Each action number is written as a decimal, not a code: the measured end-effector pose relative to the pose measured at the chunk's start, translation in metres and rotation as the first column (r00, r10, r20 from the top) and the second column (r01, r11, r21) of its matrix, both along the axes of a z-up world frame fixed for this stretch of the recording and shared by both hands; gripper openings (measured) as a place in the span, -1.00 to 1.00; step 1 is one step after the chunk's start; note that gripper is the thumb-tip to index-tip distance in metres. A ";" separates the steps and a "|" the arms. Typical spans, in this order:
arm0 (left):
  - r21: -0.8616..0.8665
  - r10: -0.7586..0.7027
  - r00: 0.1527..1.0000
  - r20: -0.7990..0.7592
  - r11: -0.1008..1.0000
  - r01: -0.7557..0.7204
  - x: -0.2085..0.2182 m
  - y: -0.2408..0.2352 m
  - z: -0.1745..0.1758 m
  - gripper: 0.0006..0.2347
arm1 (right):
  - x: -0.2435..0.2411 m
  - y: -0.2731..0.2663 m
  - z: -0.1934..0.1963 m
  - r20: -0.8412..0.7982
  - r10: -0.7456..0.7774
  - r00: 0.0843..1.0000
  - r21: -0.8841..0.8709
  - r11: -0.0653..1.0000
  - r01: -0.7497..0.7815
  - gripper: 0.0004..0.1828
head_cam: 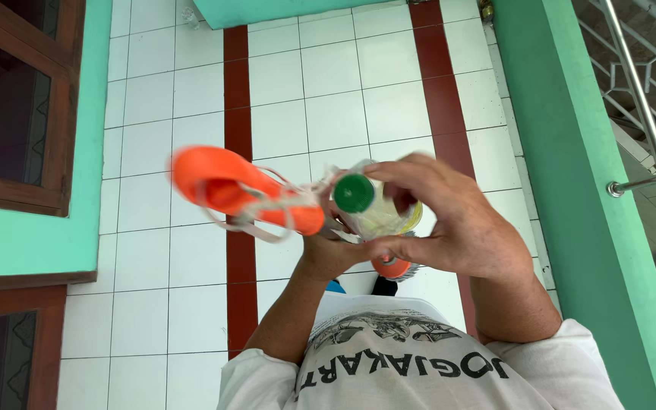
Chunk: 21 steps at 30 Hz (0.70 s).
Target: The person mops a tiled floor using a spin mop, periodically applying cleaning liquid from a bottle and scrubbing specific spots near a staircase.
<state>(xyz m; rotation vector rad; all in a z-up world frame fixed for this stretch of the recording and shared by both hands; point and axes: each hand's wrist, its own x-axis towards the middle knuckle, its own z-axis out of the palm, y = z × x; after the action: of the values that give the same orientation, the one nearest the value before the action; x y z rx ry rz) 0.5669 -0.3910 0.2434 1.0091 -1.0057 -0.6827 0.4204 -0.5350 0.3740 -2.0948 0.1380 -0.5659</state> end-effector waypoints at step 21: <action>-0.049 0.398 0.899 0.184 0.917 -0.396 0.237 -0.170 -0.101 -0.93 | 0.179 -0.168 -0.193 -0.649 -0.433 0.626 -0.217 0.893 0.394 0.25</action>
<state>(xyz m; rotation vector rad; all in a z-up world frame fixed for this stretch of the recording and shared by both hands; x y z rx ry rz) 0.8040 -0.5612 0.1425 1.2435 -0.9258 -0.2444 0.5995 -0.7026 0.1811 -2.2383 1.0782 -0.0080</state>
